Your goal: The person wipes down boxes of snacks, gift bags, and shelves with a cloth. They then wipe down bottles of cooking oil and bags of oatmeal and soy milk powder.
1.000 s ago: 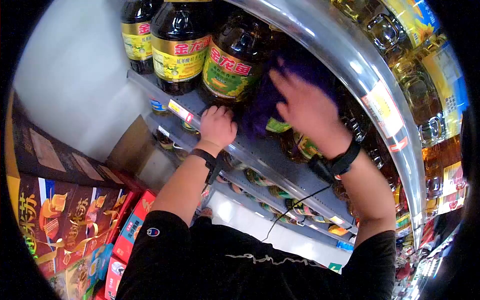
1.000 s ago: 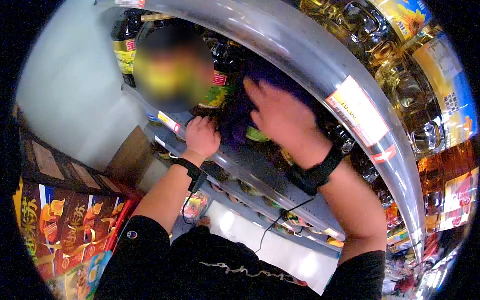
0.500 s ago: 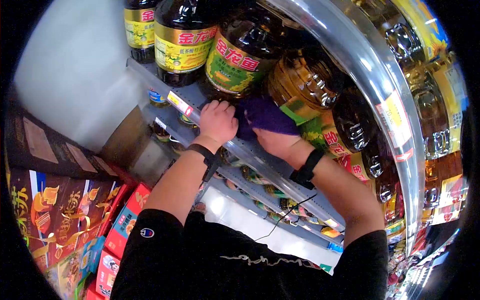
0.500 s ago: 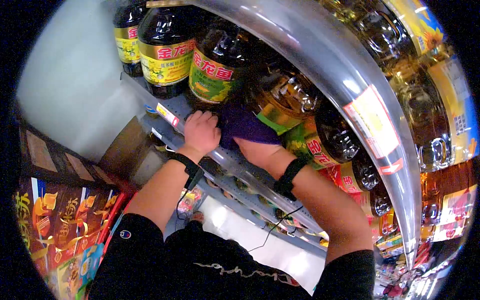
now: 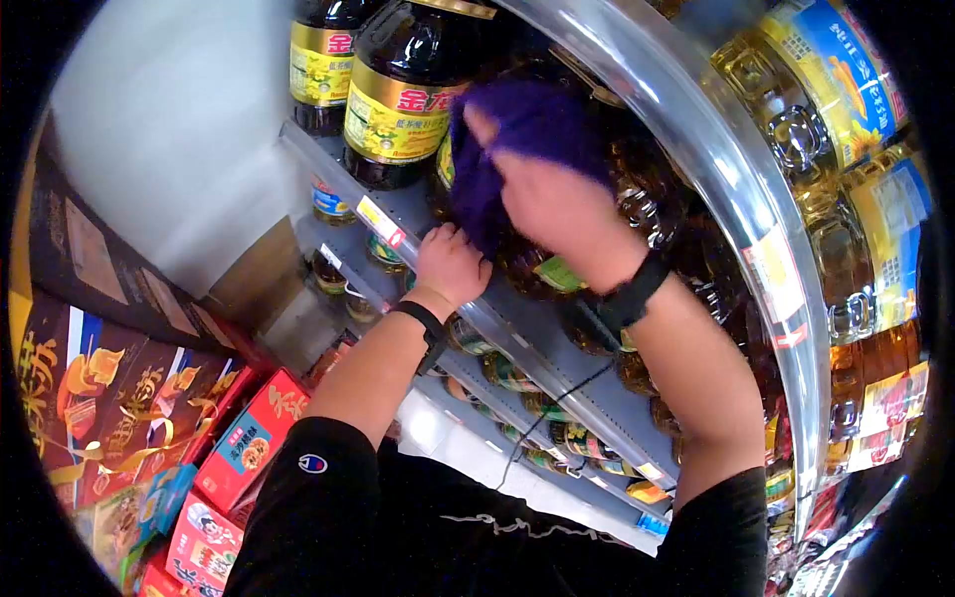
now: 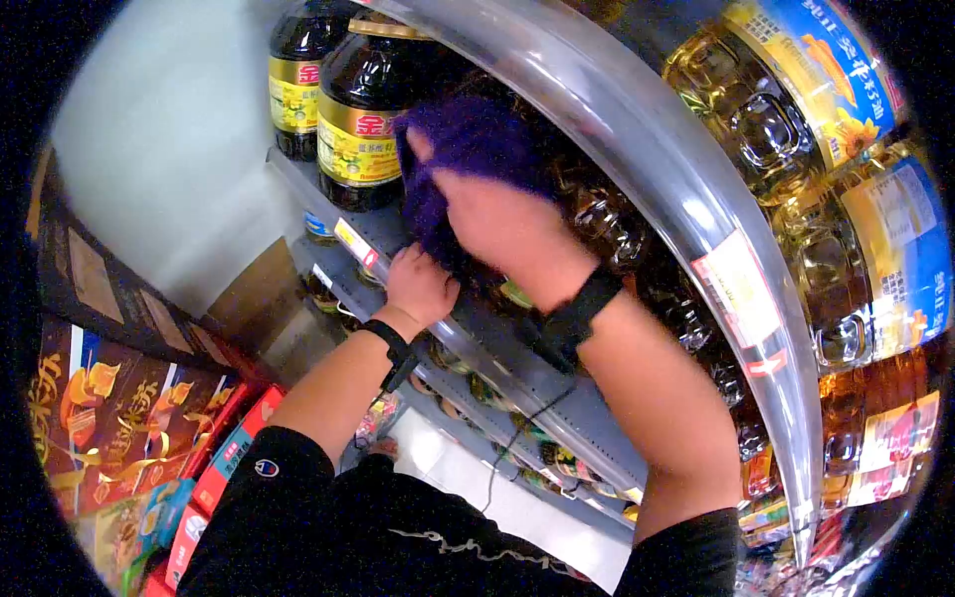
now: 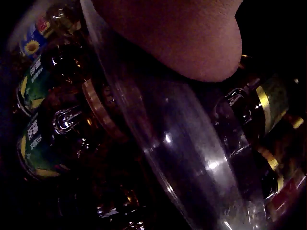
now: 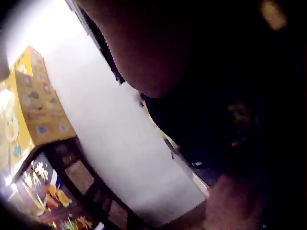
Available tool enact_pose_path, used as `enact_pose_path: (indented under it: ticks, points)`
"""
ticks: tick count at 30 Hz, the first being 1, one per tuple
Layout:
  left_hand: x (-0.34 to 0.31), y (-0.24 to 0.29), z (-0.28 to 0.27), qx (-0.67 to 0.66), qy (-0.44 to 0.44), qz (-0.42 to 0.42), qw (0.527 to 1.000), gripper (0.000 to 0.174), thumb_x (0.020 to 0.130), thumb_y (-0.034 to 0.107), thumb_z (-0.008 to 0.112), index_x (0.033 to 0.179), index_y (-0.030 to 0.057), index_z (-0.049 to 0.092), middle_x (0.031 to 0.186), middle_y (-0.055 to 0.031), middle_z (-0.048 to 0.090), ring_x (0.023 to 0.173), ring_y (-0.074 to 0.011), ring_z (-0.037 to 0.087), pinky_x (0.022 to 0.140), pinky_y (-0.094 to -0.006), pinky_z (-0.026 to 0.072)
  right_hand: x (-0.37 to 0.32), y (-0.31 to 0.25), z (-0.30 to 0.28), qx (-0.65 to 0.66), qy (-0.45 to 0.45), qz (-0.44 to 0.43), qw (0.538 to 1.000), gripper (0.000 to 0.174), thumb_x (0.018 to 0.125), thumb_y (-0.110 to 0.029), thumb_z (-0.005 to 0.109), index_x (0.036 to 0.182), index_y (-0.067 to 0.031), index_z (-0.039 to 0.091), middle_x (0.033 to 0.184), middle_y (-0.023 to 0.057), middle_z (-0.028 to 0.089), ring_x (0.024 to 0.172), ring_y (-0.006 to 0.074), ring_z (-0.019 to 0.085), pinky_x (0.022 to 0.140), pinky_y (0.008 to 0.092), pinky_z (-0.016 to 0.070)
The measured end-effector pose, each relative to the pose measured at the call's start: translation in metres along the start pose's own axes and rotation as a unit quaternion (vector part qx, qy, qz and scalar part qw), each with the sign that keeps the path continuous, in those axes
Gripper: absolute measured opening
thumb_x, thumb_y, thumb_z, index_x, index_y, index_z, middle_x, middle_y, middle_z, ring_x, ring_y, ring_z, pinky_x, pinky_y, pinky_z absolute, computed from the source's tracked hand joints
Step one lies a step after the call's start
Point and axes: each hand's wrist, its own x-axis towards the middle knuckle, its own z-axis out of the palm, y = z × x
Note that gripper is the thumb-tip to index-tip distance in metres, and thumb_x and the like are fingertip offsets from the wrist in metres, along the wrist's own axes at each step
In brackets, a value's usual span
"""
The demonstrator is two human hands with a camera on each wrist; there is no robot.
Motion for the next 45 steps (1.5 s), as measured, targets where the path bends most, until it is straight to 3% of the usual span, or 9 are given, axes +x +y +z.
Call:
enact_pose_path:
  ticks: [7, 11, 17, 25, 27, 33, 36, 37, 45]
  points:
    - [-0.003, -0.002, 0.006, -0.039, 0.077, 0.011, 0.996, 0.023, 0.076, 0.030, 0.061, 0.087, 0.0117, 0.071, 0.098, -0.0064, 0.067, 0.098, -0.0276, 0.058, 0.087, -0.0428, 0.0466, 0.035, 0.024, 0.027, -0.073, -0.007, 0.062, 0.995, 0.067, 0.090, -0.019, 0.053, 0.153, -0.0115, 0.032, 0.121, 0.0207, 0.063, 0.100, 0.0397, 0.064, 0.084, 0.0491, 0.0531]
    - [-0.003, -0.003, 0.005, -0.053, 0.050, 0.005, 0.997, 0.022, 0.077, 0.029, 0.062, 0.088, 0.0128, 0.072, 0.101, -0.0066, 0.068, 0.100, -0.0278, 0.058, 0.087, -0.0426, 0.0466, 0.019, 0.008, 0.072, -0.061, -0.137, 0.044, 0.988, 0.027, 0.094, -0.013, 0.048, 0.115, -0.0046, 0.063, 0.116, 0.0217, 0.065, 0.096, 0.0385, 0.067, 0.083, 0.0480, 0.0536]
    - [-0.004, -0.007, 0.023, -0.111, 0.071, -0.002, 0.991, 0.035, 0.077, 0.032, 0.066, 0.108, 0.0189, 0.072, 0.106, -0.0040, 0.073, 0.097, -0.0282, 0.069, 0.081, -0.0426, 0.0560, -0.004, 0.004, 0.128, 0.117, -0.083, -0.044, 0.989, 0.039, 0.094, -0.012, 0.046, 0.129, 0.0000, 0.057, 0.120, 0.0237, 0.064, 0.107, 0.0372, 0.064, 0.097, 0.0470, 0.0488]
    - [0.000, -0.004, 0.003, -0.051, 0.046, 0.010, 0.998, 0.028, 0.075, 0.031, 0.065, 0.098, 0.0159, 0.072, 0.105, -0.0056, 0.071, 0.093, -0.0291, 0.066, 0.083, -0.0452, 0.0515, 0.008, 0.024, 0.068, -0.020, 0.026, -0.090, 0.995, 0.042, 0.092, -0.013, 0.050, 0.132, -0.0039, 0.057, 0.122, 0.0222, 0.063, 0.108, 0.0367, 0.063, 0.095, 0.0466, 0.0508]
    - [-0.002, 0.001, 0.003, -0.028, 0.010, -0.015, 0.999, 0.026, 0.076, 0.031, 0.062, 0.091, 0.0128, 0.072, 0.101, -0.0078, 0.069, 0.091, -0.0303, 0.063, 0.082, -0.0478, 0.0488, 0.035, 0.006, 0.008, -0.052, -0.199, 0.139, 0.969, 0.045, 0.089, -0.016, 0.056, 0.133, -0.0124, 0.059, 0.134, 0.0171, 0.058, 0.108, 0.0348, 0.064, 0.092, 0.0465, 0.0533]
    - [-0.001, -0.004, 0.005, -0.028, 0.074, 0.029, 0.996, 0.021, 0.076, 0.031, 0.061, 0.079, 0.0120, 0.069, 0.082, -0.0095, 0.068, 0.081, -0.0322, 0.064, 0.080, -0.0459, 0.0475, 0.026, 0.006, 0.025, -0.085, -0.070, 0.083, 0.990, 0.047, 0.086, -0.010, 0.060, 0.132, -0.0173, 0.062, 0.150, 0.0059, 0.048, 0.104, 0.0302, 0.067, 0.085, 0.0418, 0.0558]
    - [0.001, 0.001, 0.001, -0.017, -0.087, -0.042, 0.995, 0.024, 0.080, 0.035, 0.061, 0.089, 0.0165, 0.073, 0.074, -0.0085, 0.069, 0.077, -0.0350, 0.067, 0.081, -0.0500, 0.0488, 0.013, 0.000, 0.058, -0.099, -0.178, 0.077, 0.976, 0.039, 0.087, -0.014, 0.055, 0.125, -0.0097, 0.065, 0.109, 0.0171, 0.069, 0.088, 0.0333, 0.069, 0.072, 0.0436, 0.0556]
    - [0.001, -0.002, 0.009, -0.017, -0.093, -0.039, 0.995, 0.024, 0.080, 0.035, 0.061, 0.089, 0.0165, 0.073, 0.074, -0.0085, 0.069, 0.077, -0.0350, 0.067, 0.081, -0.0500, 0.0488, 0.007, -0.002, 0.069, -0.057, 0.016, 0.002, 0.998, 0.034, 0.089, -0.017, 0.053, 0.117, -0.0085, 0.069, 0.090, 0.0190, 0.069, 0.086, 0.0349, 0.068, 0.074, 0.0448, 0.0547]
    - [-0.007, -0.006, 0.022, -0.019, -0.052, -0.008, 0.998, 0.053, 0.084, 0.048, 0.063, 0.133, 0.0267, 0.059, 0.136, -0.0058, 0.061, 0.124, -0.0276, 0.057, 0.100, -0.0440, 0.0476, -0.028, -0.020, 0.112, 0.055, -0.178, 0.127, 0.974, 0.023, 0.087, -0.020, 0.056, 0.104, -0.0090, 0.066, 0.089, 0.0162, 0.070, 0.083, 0.0373, 0.068, 0.071, 0.0486, 0.0558]
